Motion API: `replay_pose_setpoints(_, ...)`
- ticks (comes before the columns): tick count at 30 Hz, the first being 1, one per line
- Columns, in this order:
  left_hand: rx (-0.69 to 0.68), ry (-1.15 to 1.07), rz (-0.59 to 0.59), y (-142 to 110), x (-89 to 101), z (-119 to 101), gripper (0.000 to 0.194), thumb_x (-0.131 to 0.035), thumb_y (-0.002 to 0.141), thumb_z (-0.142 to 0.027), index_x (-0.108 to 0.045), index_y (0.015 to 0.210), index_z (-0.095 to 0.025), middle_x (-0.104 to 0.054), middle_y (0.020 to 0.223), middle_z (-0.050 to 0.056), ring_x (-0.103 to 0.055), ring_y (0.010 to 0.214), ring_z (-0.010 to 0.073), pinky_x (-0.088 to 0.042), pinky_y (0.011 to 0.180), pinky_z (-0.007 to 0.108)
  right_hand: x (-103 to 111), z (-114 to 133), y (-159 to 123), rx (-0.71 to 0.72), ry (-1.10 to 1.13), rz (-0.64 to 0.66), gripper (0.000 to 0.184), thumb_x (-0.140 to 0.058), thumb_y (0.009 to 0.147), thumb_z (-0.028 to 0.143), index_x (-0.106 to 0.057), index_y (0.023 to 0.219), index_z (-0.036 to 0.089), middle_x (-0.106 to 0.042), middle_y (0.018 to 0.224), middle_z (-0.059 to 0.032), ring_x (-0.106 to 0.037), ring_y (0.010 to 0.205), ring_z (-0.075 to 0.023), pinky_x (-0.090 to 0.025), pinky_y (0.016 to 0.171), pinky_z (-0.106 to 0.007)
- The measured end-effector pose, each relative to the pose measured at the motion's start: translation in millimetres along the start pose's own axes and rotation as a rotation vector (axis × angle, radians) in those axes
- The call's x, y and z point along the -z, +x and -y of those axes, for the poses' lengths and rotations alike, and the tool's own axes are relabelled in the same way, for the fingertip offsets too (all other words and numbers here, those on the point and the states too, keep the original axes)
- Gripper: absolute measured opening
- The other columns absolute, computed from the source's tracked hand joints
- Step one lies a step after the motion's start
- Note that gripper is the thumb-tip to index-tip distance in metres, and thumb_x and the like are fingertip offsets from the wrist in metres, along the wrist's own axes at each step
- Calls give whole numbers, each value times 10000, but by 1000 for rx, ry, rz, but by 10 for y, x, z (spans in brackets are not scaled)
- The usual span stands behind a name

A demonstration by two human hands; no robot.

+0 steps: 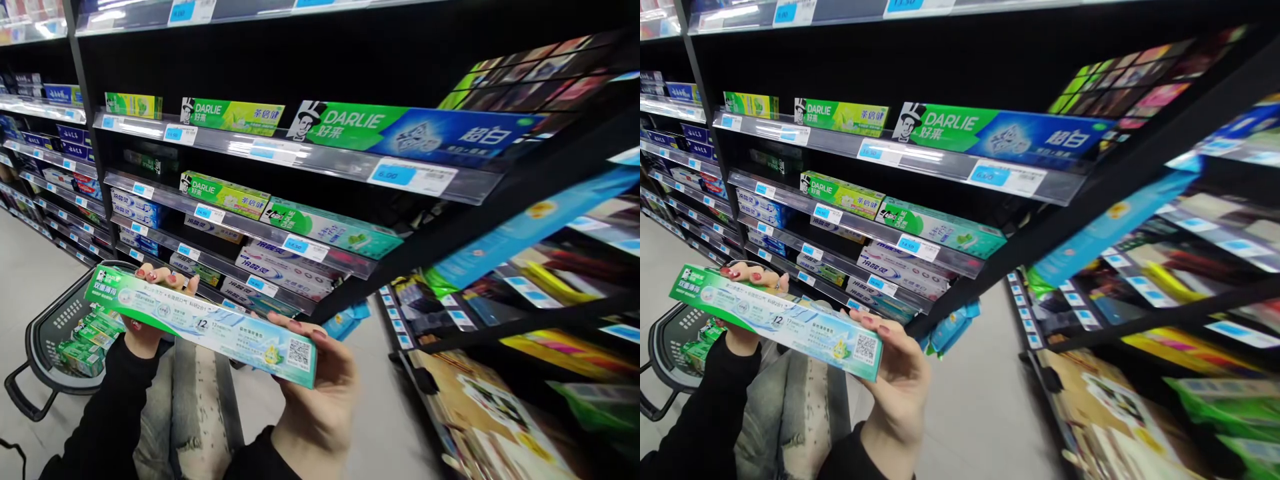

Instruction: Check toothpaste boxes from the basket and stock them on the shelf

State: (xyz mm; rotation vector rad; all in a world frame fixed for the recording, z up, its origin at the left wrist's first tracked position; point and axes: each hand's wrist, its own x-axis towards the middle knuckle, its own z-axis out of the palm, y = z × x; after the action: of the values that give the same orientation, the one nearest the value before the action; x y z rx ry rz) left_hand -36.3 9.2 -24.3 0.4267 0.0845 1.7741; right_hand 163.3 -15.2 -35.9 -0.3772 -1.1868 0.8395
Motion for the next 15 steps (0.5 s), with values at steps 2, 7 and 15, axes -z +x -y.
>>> replay_pose_setpoints(2,29,-21,8,-2,-40,-4,183,-796,651,-354,-619,694,-339,-637,653,-99,-622,697,122,-476,990,335,12,-9,-8,-2,4,-9,408,-821,704,193,-704,1068,335,-733,1024,-7,-710,998,-251,-594,878,-482)
replay_pose_setpoints(7,60,-49,35,-7,-54,1,163,-777,680,-340,-617,713,-340,-637,666,-110,-624,705,104,-485,990,318,13,-7,-22,-19,9,-44,398,-834,688,215,-710,1046,335,-730,1008,-6,-713,982,-266,-612,818,-472)
replay_pose_setpoints(15,-31,162,-132,3,10,19,163,-749,667,-455,-626,675,-348,-596,648,-36,-556,715,187,-407,1059,448,-2,13,-34,-89,-28,-110,407,-856,647,233,-715,1006,362,-720,994,-5,-705,973,-291,-563,877,-560)
